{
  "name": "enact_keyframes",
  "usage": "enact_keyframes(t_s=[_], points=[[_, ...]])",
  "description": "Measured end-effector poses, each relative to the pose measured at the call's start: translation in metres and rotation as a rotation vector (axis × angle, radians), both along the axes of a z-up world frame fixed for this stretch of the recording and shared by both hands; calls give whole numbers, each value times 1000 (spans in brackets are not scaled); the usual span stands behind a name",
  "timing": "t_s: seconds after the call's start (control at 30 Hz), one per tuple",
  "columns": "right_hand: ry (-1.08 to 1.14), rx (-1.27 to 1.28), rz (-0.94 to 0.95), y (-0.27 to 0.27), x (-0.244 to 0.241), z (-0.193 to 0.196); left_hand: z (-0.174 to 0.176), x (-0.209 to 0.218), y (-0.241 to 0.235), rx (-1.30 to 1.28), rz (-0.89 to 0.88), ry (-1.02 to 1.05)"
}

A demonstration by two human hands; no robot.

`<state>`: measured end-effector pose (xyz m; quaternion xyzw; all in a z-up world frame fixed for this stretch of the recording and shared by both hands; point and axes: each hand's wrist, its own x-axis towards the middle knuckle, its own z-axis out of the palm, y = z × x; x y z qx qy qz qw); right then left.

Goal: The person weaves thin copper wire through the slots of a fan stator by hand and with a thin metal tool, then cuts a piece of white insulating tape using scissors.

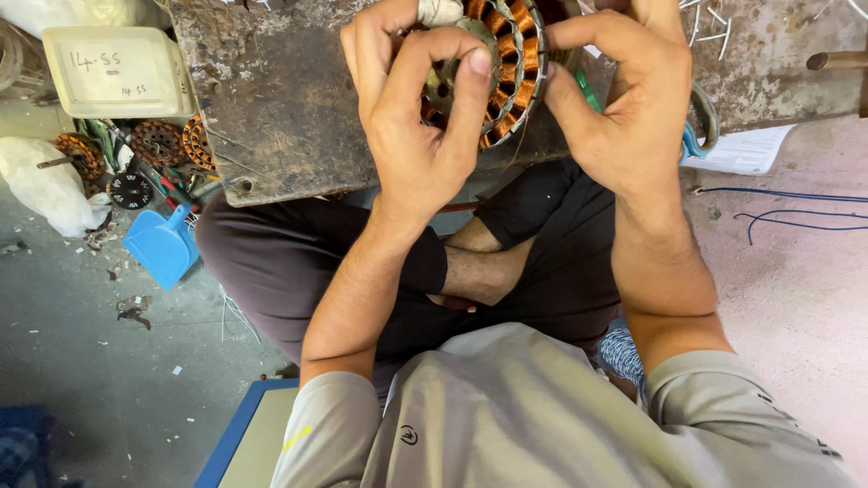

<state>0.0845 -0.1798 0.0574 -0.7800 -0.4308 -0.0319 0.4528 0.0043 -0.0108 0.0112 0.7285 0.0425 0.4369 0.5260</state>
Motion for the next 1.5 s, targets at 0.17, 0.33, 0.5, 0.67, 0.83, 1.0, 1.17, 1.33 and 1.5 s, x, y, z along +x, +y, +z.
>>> enact_keyframes(t_s=[0.17, 0.33, 0.5, 0.67, 0.83, 1.0, 1.17, 1.33, 1.5], points=[[-60, -34, -7, 10, -8, 11, -11, -4, 6, -91, -44, -4], [-130, -81, -27, 29, -20, 24, -18, -8, 10, -220, -91, -78], [-177, -42, 3, 46, -26, 30, -24, -10, 14, -418, -147, -143], [-123, 14, 45, 54, -25, 29, -25, -14, 20, -478, -164, -150], [-129, 18, 41, 58, -24, 23, -18, -15, 22, -484, -169, -177], [-206, 3, -33, 56, -20, 15, -13, -24, 27, -228, -155, -130], [-315, -51, -177, 37, -13, 7, -15, -24, 25, -286, -224, -122], [-403, -16, -219, 16, 0, 0, -16, -20, 24, -232, -138, -111], [-333, 28, -280, 1, 6, -5, -11, -21, 21, -213, -92, -95]])
